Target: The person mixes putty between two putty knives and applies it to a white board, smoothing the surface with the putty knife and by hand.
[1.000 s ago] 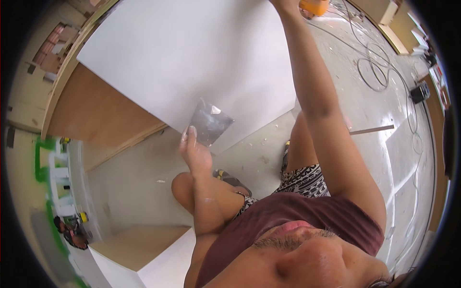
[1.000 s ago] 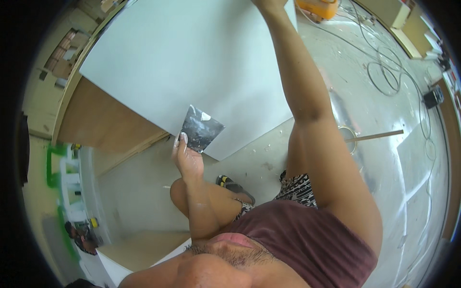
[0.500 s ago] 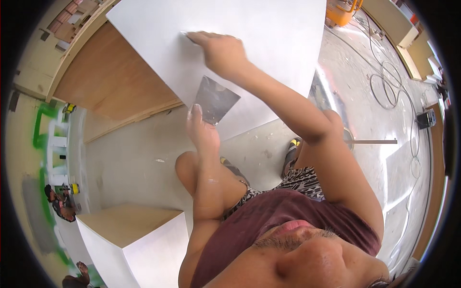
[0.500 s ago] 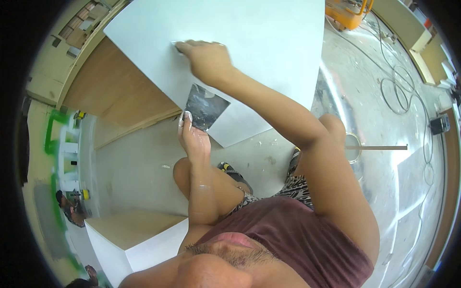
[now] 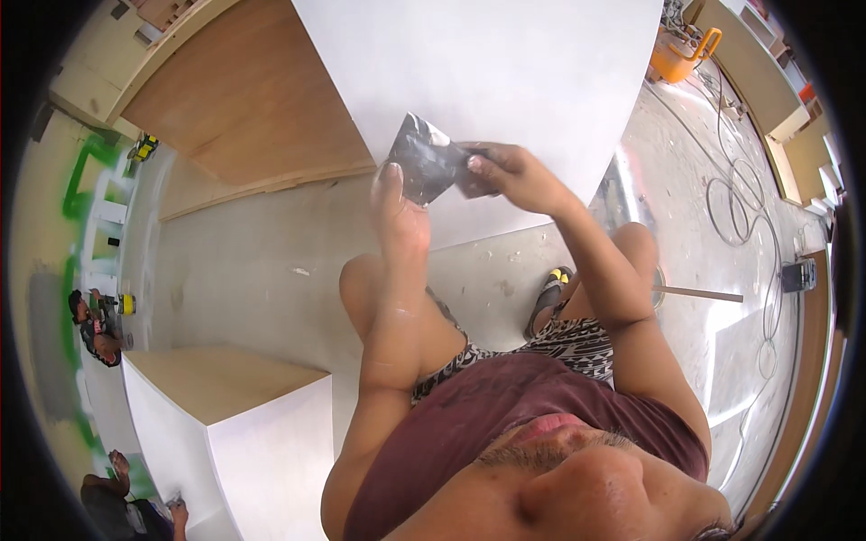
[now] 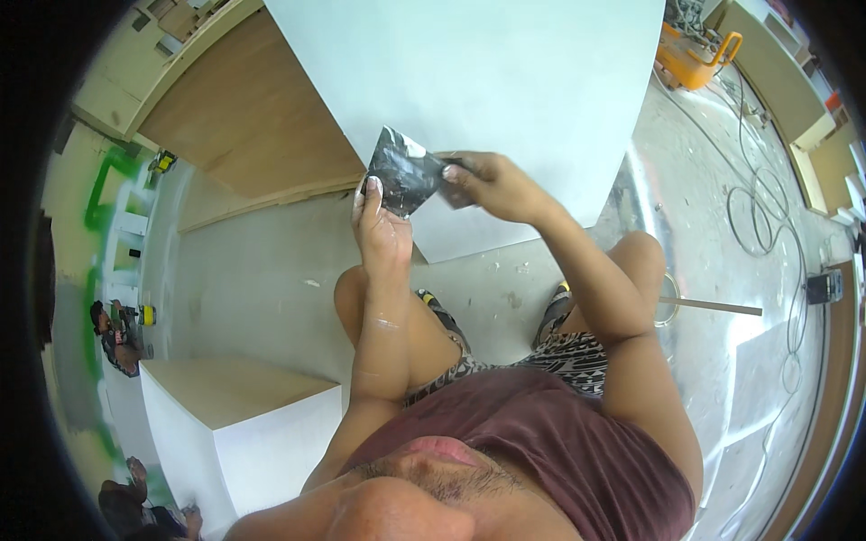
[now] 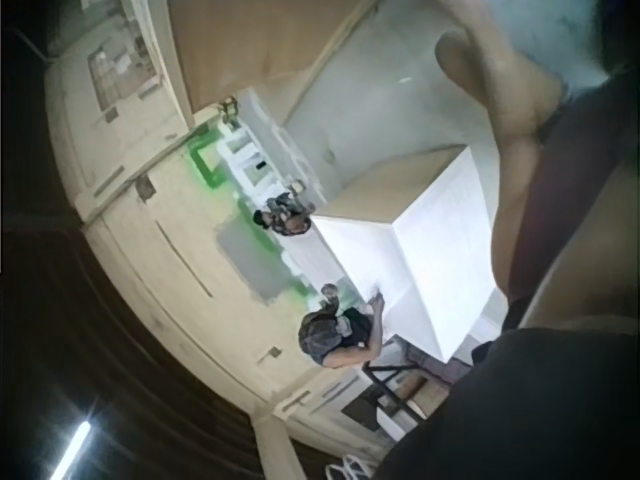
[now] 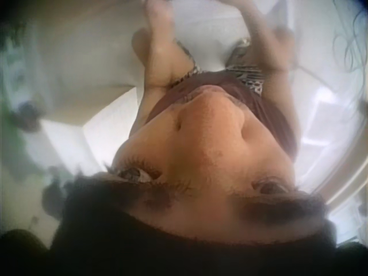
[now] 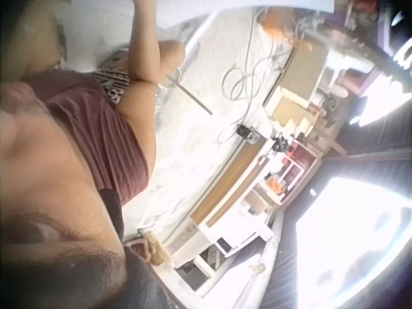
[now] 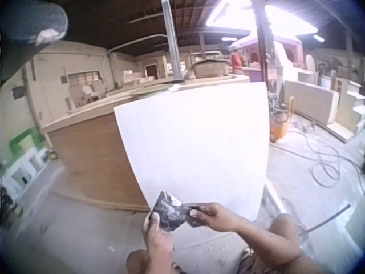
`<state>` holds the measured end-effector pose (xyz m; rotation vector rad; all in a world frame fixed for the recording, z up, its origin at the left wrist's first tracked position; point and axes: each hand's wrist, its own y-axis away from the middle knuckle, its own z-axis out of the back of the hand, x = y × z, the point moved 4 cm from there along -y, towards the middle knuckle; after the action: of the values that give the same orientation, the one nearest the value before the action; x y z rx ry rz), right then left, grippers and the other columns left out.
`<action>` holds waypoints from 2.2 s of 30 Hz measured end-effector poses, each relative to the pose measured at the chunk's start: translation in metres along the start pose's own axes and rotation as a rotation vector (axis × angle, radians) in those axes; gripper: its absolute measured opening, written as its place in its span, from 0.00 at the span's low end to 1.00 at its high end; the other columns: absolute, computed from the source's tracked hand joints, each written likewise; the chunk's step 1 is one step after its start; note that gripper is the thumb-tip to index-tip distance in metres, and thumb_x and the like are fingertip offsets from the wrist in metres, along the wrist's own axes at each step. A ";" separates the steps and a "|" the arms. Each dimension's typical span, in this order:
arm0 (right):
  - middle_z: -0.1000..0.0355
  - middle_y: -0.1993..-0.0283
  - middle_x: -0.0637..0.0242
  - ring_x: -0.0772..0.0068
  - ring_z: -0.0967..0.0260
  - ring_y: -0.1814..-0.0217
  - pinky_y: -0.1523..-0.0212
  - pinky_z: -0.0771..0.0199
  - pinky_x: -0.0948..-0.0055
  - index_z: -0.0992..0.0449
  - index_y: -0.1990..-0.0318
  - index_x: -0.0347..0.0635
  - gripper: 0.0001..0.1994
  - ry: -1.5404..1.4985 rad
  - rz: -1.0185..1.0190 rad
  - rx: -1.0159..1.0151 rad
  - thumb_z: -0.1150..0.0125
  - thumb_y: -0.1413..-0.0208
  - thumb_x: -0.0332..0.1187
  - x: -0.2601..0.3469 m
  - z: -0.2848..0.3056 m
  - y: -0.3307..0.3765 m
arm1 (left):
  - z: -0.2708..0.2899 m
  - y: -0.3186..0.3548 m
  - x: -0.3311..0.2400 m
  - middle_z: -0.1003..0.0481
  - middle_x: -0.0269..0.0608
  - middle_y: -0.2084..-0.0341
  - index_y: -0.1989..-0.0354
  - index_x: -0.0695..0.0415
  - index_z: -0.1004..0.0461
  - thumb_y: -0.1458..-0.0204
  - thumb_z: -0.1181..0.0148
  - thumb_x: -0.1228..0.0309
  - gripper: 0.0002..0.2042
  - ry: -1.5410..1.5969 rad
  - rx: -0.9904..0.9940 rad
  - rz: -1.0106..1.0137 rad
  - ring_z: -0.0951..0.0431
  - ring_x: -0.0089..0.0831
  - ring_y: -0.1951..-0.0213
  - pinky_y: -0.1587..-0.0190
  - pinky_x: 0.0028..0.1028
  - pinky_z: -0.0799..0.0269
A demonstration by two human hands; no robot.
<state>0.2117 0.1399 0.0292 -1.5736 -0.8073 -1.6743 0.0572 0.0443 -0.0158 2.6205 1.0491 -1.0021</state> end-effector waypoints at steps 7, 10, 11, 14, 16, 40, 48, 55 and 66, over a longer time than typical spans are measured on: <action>0.22 0.66 0.66 0.78 0.24 0.70 0.73 0.23 0.78 0.26 0.48 0.32 0.16 -0.251 0.156 -0.521 0.37 0.41 0.31 0.016 0.033 0.006 | -0.002 -0.009 0.003 0.25 0.43 0.51 0.46 0.65 0.31 0.36 0.52 0.71 0.14 0.064 -0.018 -0.032 0.25 0.35 0.48 0.42 0.38 0.31; 0.22 0.66 0.66 0.78 0.24 0.71 0.74 0.22 0.77 0.26 0.50 0.31 0.16 -0.213 0.058 -0.410 0.34 0.43 0.30 0.002 0.015 -0.006 | -0.009 -0.007 0.004 0.26 0.44 0.50 0.47 0.65 0.31 0.36 0.53 0.70 0.14 0.091 0.020 -0.040 0.26 0.35 0.47 0.42 0.38 0.32; 0.22 0.66 0.66 0.78 0.24 0.71 0.74 0.23 0.77 0.26 0.51 0.31 0.15 -0.226 0.065 -0.414 0.34 0.43 0.30 -0.002 0.009 -0.009 | -0.008 -0.004 0.004 0.25 0.43 0.51 0.46 0.66 0.30 0.36 0.52 0.71 0.14 0.076 0.038 -0.032 0.25 0.34 0.49 0.44 0.36 0.30; 0.22 0.66 0.66 0.78 0.25 0.72 0.75 0.23 0.78 0.25 0.51 0.31 0.15 -0.223 0.072 -0.423 0.34 0.43 0.29 -0.001 -0.001 -0.013 | -0.013 0.005 0.000 0.25 0.44 0.51 0.44 0.69 0.31 0.36 0.51 0.70 0.17 -0.100 0.031 -0.055 0.25 0.31 0.50 0.45 0.34 0.30; 0.22 0.65 0.65 0.78 0.24 0.71 0.75 0.23 0.77 0.25 0.52 0.32 0.14 -0.230 0.065 -0.428 0.34 0.43 0.29 0.003 -0.004 -0.013 | -0.012 0.012 -0.004 0.25 0.45 0.51 0.42 0.71 0.31 0.36 0.50 0.69 0.19 -0.260 0.015 -0.087 0.25 0.30 0.50 0.44 0.33 0.31; 0.21 0.57 0.49 0.56 0.22 0.52 0.50 0.26 0.65 0.20 0.54 0.35 0.12 0.656 0.697 -1.177 0.48 0.41 0.26 0.186 0.167 -0.084 | 0.005 0.012 -0.011 0.27 0.46 0.50 0.44 0.70 0.32 0.36 0.48 0.68 0.18 -0.132 0.061 0.101 0.25 0.33 0.50 0.46 0.35 0.28; 0.22 0.56 0.48 0.44 0.25 0.51 0.50 0.26 0.49 0.25 0.46 0.44 0.18 0.862 0.411 -1.331 0.49 0.45 0.27 0.193 0.122 -0.106 | 0.009 0.014 -0.017 0.26 0.45 0.50 0.44 0.69 0.32 0.36 0.48 0.68 0.18 -0.123 0.017 0.117 0.25 0.33 0.50 0.46 0.35 0.28; 0.24 0.60 0.54 0.49 0.23 0.61 0.57 0.24 0.51 0.30 0.43 0.45 0.17 1.252 0.760 -1.299 0.50 0.40 0.30 0.168 0.033 -0.138 | 0.015 0.006 -0.008 0.26 0.44 0.51 0.44 0.69 0.32 0.36 0.49 0.69 0.17 -0.115 0.086 0.119 0.24 0.31 0.50 0.47 0.32 0.28; 0.23 0.60 0.43 0.39 0.25 0.56 0.52 0.26 0.47 0.26 0.44 0.45 0.21 0.878 0.465 -1.452 0.48 0.47 0.27 0.190 0.169 -0.097 | 0.016 0.008 -0.011 0.25 0.44 0.52 0.44 0.70 0.31 0.36 0.50 0.71 0.17 -0.117 0.043 0.123 0.24 0.30 0.51 0.48 0.31 0.28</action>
<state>0.2224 0.3206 0.2328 -1.2564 1.3964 -2.3002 0.0478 0.0268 -0.0225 2.5874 0.8393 -1.1463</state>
